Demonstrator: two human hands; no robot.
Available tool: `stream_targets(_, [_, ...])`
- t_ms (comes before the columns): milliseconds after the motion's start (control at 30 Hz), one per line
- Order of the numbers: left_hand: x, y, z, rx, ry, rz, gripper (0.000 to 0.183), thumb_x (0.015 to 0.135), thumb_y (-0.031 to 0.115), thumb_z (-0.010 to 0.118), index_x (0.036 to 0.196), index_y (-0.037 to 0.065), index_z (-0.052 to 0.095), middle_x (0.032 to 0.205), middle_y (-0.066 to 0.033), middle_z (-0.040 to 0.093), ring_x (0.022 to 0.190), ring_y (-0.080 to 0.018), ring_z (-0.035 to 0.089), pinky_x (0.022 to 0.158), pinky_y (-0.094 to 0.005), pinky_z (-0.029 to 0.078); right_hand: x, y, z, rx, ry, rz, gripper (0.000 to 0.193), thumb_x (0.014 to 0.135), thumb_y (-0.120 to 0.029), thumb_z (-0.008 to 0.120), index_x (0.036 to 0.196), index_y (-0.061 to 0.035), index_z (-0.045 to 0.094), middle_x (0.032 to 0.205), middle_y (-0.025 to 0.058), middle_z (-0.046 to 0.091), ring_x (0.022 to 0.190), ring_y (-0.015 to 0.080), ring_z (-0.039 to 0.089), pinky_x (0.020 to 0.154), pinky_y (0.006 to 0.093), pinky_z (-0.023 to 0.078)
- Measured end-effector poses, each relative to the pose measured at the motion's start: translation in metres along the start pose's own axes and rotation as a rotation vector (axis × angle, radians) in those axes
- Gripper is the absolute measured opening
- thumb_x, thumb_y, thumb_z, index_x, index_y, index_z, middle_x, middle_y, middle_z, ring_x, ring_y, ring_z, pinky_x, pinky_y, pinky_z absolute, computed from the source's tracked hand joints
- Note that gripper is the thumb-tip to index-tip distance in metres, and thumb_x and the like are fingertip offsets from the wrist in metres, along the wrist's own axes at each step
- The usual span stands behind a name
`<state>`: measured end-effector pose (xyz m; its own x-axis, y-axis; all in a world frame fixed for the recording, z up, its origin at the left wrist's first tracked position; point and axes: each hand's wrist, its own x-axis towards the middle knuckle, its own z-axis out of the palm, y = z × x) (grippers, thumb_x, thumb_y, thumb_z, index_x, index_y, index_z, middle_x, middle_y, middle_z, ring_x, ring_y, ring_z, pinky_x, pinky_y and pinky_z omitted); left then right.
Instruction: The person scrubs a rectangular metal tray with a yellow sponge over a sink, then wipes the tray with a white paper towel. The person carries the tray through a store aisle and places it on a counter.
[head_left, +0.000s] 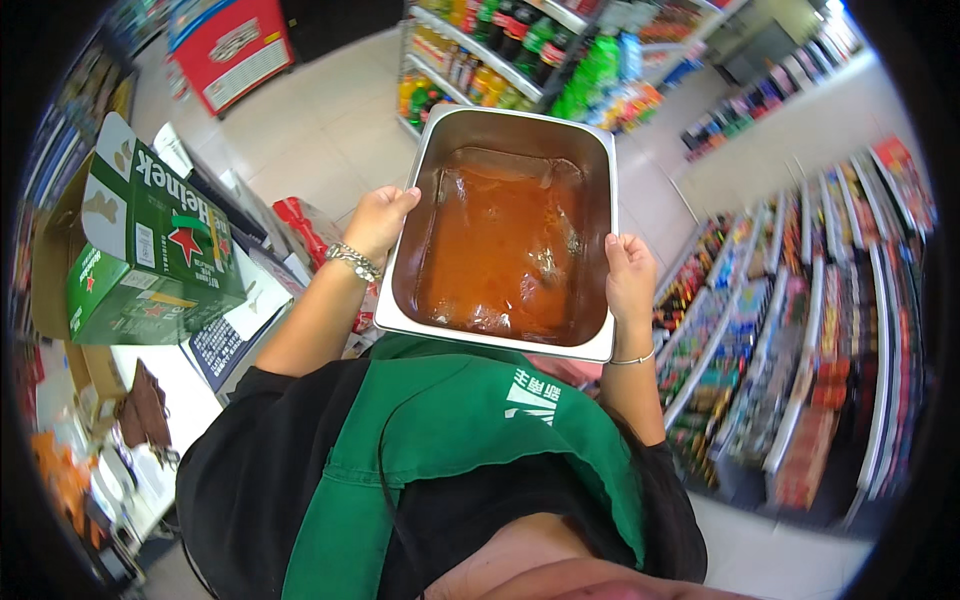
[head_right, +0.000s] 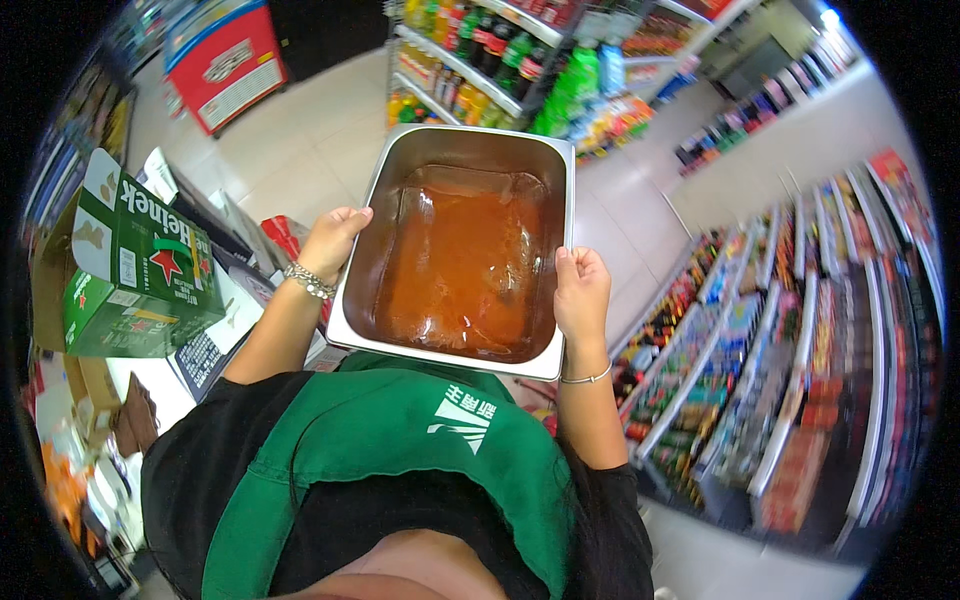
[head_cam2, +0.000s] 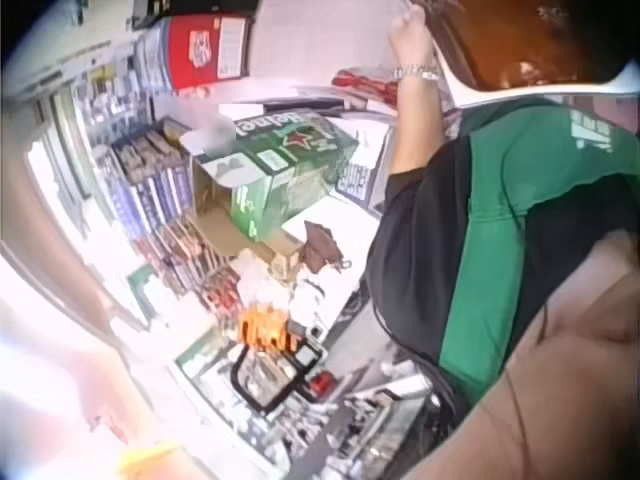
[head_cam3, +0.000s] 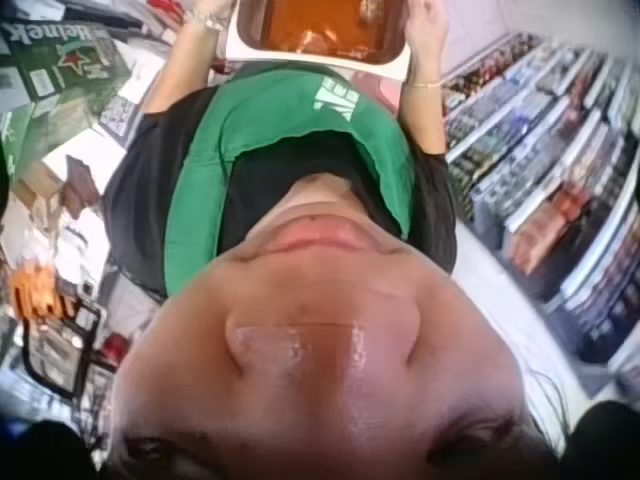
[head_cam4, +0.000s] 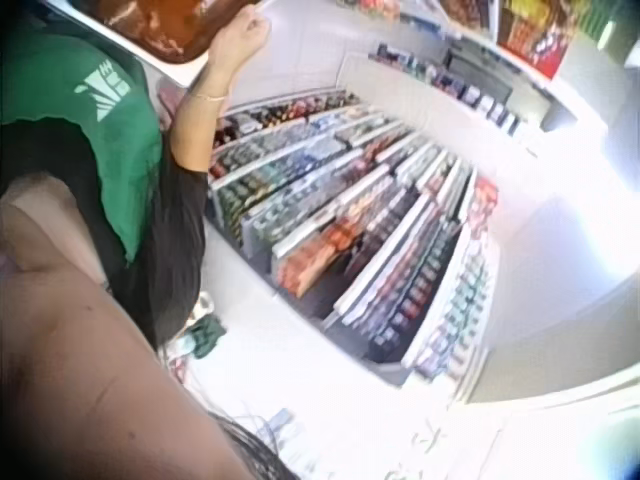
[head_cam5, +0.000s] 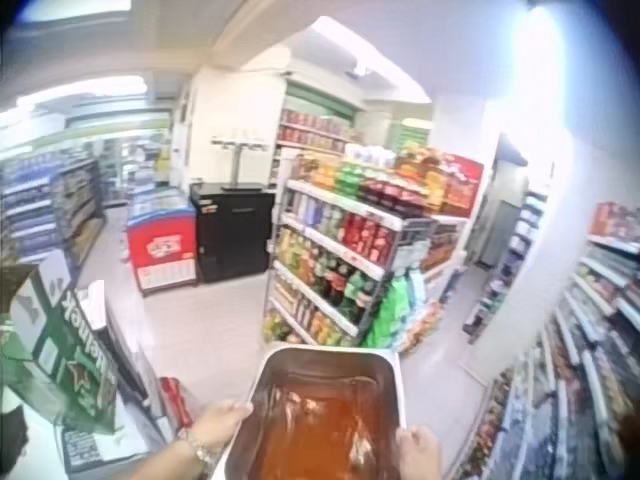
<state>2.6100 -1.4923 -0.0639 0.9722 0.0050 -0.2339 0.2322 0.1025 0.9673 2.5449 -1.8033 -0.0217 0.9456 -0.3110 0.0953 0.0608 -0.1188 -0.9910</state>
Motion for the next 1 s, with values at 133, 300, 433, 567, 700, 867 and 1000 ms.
stream_targets(133, [0.066,0.005,0.002,0.038,0.204,0.061,0.030,0.087,0.026,0.058,0.063,0.010,0.047,0.057,0.0067,0.041,0.050,-0.0049,0.033,0.045,-0.0238,0.029,0.127,0.030,0.032,0.077,-0.199,-0.022,0.015,0.090,-0.012,0.055,0.077,-0.0063,0.049,0.063,-0.0085,0.042,0.053,-0.0006,0.031,0.044,0.0166,0.025])
stream_targets(300, [0.153,0.029,-0.024,0.144,0.448,0.102,0.032,0.087,0.027,0.058,0.063,0.010,0.046,0.055,0.0064,0.041,0.049,-0.0051,0.032,0.043,-0.0245,0.030,0.271,0.059,0.121,0.143,-0.422,-0.060,0.014,0.089,-0.011,0.055,0.077,-0.0062,0.051,0.065,-0.0084,0.044,0.054,-0.0006,0.033,0.047,0.0161,0.027])
stream_targets(433, [0.218,0.065,-0.067,0.161,0.546,0.083,0.029,0.088,0.025,0.058,0.065,0.010,0.049,0.059,0.0089,0.040,0.052,-0.0033,0.031,0.046,-0.0215,0.027,0.363,0.059,0.215,0.186,-0.566,-0.037,0.014,0.089,-0.012,0.056,0.077,-0.0064,0.052,0.064,-0.0091,0.043,0.056,-0.0010,0.033,0.049,0.0164,0.028])
stream_targets(567, [0.296,0.102,-0.121,0.161,0.650,0.139,0.032,0.088,0.025,0.058,0.062,0.010,0.045,0.055,0.0070,0.040,0.048,-0.0045,0.032,0.043,-0.0230,0.029,0.444,0.052,0.316,0.180,-0.623,-0.049,0.016,0.088,-0.012,0.057,0.074,-0.0084,0.051,0.064,-0.0100,0.041,0.055,-0.0005,0.031,0.048,0.0170,0.025])
stream_targets(700, [0.371,0.132,-0.183,0.080,0.760,0.145,0.031,0.087,0.026,0.059,0.063,0.010,0.047,0.055,0.0076,0.040,0.048,-0.0042,0.031,0.043,-0.0221,0.029,0.520,0.037,0.425,0.243,-0.749,-0.064,0.015,0.088,-0.012,0.057,0.074,-0.0078,0.052,0.063,-0.0095,0.041,0.054,-0.0005,0.031,0.047,0.0176,0.025])
stream_targets(867, [0.454,0.157,-0.263,0.029,0.923,0.127,0.030,0.088,0.026,0.057,0.063,0.010,0.049,0.056,0.0072,0.041,0.049,-0.0038,0.031,0.043,-0.0225,0.027,0.604,0.025,0.574,0.227,-0.877,-0.138,0.016,0.088,-0.013,0.057,0.074,-0.0070,0.051,0.063,-0.0088,0.042,0.054,0.0006,0.032,0.046,0.0184,0.026])
stream_targets(1000, [0.513,0.157,-0.332,-0.098,1.086,0.191,0.029,0.087,0.024,0.058,0.063,0.011,0.048,0.057,0.0073,0.040,0.049,-0.0041,0.032,0.043,-0.0227,0.028,0.660,0.021,0.708,0.217,-1.115,-0.136,0.018,0.088,-0.013,0.056,0.072,-0.0062,0.050,0.062,-0.0070,0.043,0.055,0.0015,0.034,0.047,0.0194,0.029])
